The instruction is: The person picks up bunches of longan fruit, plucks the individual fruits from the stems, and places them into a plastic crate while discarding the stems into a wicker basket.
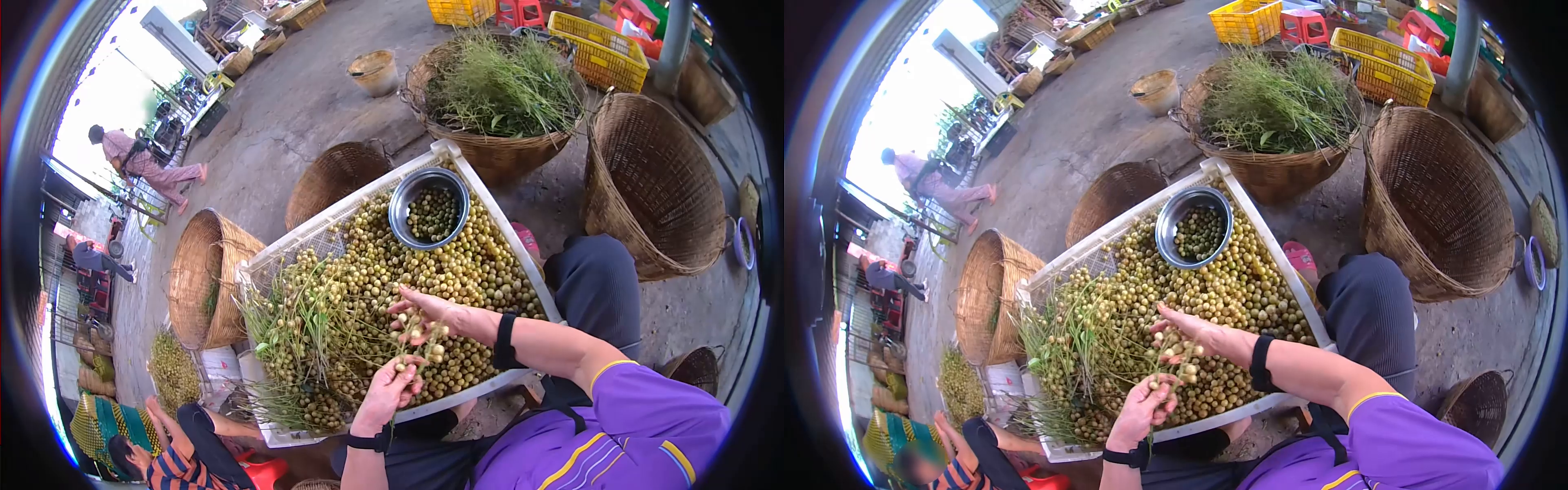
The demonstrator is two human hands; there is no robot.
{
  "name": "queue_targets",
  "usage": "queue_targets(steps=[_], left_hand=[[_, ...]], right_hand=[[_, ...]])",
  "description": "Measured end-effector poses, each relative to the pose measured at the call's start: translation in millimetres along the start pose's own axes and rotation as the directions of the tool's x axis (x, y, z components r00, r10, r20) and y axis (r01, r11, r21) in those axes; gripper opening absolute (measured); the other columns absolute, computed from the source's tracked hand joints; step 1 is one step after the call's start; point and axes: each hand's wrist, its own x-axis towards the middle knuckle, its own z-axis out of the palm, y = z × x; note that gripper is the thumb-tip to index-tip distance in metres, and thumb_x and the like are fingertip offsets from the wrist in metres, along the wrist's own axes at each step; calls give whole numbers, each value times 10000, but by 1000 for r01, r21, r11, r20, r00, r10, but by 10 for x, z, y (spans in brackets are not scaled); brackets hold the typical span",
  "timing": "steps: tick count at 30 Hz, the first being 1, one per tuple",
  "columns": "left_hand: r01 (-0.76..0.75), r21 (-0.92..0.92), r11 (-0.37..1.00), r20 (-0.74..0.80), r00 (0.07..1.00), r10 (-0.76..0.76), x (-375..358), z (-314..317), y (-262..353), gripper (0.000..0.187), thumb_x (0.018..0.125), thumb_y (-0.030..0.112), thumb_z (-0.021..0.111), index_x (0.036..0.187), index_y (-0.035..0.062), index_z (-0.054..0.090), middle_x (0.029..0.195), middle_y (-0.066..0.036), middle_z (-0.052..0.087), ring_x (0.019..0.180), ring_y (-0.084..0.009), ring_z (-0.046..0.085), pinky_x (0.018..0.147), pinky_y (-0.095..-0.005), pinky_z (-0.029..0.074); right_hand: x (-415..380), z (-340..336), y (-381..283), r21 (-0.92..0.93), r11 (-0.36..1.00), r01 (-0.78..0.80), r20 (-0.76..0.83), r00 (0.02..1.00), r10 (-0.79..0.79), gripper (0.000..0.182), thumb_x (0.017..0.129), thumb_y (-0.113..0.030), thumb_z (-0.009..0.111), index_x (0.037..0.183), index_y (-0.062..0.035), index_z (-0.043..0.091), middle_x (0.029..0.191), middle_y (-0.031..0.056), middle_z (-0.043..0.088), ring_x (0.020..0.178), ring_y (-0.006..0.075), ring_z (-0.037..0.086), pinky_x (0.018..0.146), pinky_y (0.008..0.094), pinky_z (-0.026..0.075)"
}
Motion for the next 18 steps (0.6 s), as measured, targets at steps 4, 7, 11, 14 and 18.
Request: queue_targets(steps=[4,7,11,14,18], left_hand=[[79,59,995,-152,986,-69,41,151,-60,175,938,172,468,1084,85,510,805,-12,554,482,-19,397,389,-140,270],[-87,142,986,-374,918,135,59,93,-140,130,929,140,479,1046,98,519,842,-21,581,493,-30,444,376,-144,286],[-79,139,987,-352,928,124,35,34,-135,113,925,165,497,964,80,560,822,-27,592,479,-34,460,369,-141,291],[-40,137,990,-352,932,87,-10,22,-66,142,926,198,501,944,72,564,822,-33,594,468,-46,468,358,-143,288],[6,71,997,-351,936,20,-38,-19,-14,185,941,216,467,913,76,584,806,-11,616,480,-35,472,371,-146,280]], right_hand=[[-9,-3,-42,-242,944,225,-26,971,-238,415,878,-490,494,982,-109,622,791,-41,615,541,72,519,420,211,383],[31,-70,-55,-550,735,397,-67,856,-513,365,880,-425,534,832,-85,659,626,-31,587,473,75,489,395,251,344],[-127,-37,-153,-953,113,282,114,675,-729,466,869,-491,510,742,-67,655,495,33,509,447,121,456,444,315,364],[-190,-29,-254,-986,21,167,102,693,-714,581,830,-594,491,667,-53,626,466,31,466,428,133,435,451,311,358],[-112,-148,-254,-675,721,155,-210,897,-389,573,778,-621,551,585,-81,540,461,-7,456,385,93,413,368,259,303]])
